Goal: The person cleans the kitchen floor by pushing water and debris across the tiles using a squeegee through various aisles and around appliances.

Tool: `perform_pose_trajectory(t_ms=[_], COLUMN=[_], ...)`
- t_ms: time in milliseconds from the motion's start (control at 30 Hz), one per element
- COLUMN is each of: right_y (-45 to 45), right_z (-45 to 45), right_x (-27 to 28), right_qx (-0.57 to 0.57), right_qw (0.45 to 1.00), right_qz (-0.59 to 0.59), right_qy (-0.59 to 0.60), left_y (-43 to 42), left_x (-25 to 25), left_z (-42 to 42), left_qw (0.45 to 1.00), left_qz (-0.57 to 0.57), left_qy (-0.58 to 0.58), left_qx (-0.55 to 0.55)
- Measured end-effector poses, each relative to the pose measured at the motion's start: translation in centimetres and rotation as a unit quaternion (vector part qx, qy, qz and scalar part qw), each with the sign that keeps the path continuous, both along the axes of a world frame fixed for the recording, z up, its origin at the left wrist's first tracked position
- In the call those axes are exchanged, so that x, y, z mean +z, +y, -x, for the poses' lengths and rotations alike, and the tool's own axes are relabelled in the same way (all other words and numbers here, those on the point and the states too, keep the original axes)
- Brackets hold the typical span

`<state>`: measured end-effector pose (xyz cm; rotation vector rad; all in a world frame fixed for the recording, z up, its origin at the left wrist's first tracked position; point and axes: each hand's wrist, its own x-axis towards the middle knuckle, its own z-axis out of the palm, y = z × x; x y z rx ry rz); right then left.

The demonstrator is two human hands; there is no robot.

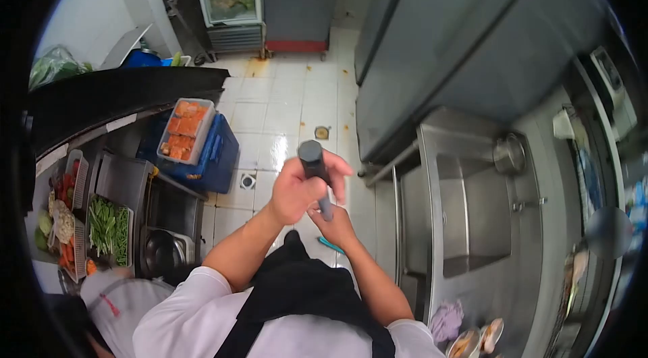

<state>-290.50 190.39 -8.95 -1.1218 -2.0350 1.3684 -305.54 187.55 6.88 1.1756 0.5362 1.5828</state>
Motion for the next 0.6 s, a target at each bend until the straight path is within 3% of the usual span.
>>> perform_pose_trajectory(t_ms=[100,167,200,300,367,467,533,600], right_y=[5.7,9.3,11.1,16.5,19.6,24.8,28.7,31.5], right_z=[2.1,3.3,3.8,4.8,5.6,7.7,9.2,11.5], right_x=[0.1,1.3,1.9,2.8,2.3,1.1,0.0,-0.1], right_qx=[-0.025,-0.024,-0.037,-0.059,-0.058,-0.057,-0.037,-0.034], right_qw=[0.992,0.995,0.994,0.997,0.996,0.994,0.994,0.992], right_qz=[-0.126,-0.086,-0.052,-0.01,0.008,0.037,0.032,0.046], right_qy=[-0.002,0.04,0.083,0.054,0.07,0.089,0.094,0.116], left_y=[3.1,5.4,6.4,8.8,10.9,13.9,15.7,15.6], left_x=[0.4,-0.8,-1.7,-4.1,-7.0,-11.9,-14.5,-16.9], left_z=[3.9,5.8,6.9,9.7,11.3,14.0,16.9,19.0], left_qw=[0.996,0.973,0.971,0.969,0.964,0.931,0.85,0.85], left_qz=[0.024,0.027,0.046,0.133,0.149,0.248,0.318,0.34], left_qy=[0.072,0.189,0.201,0.203,0.212,0.265,0.421,0.401], left_qx=[0.042,0.127,0.123,0.049,0.056,0.035,-0.003,-0.012])
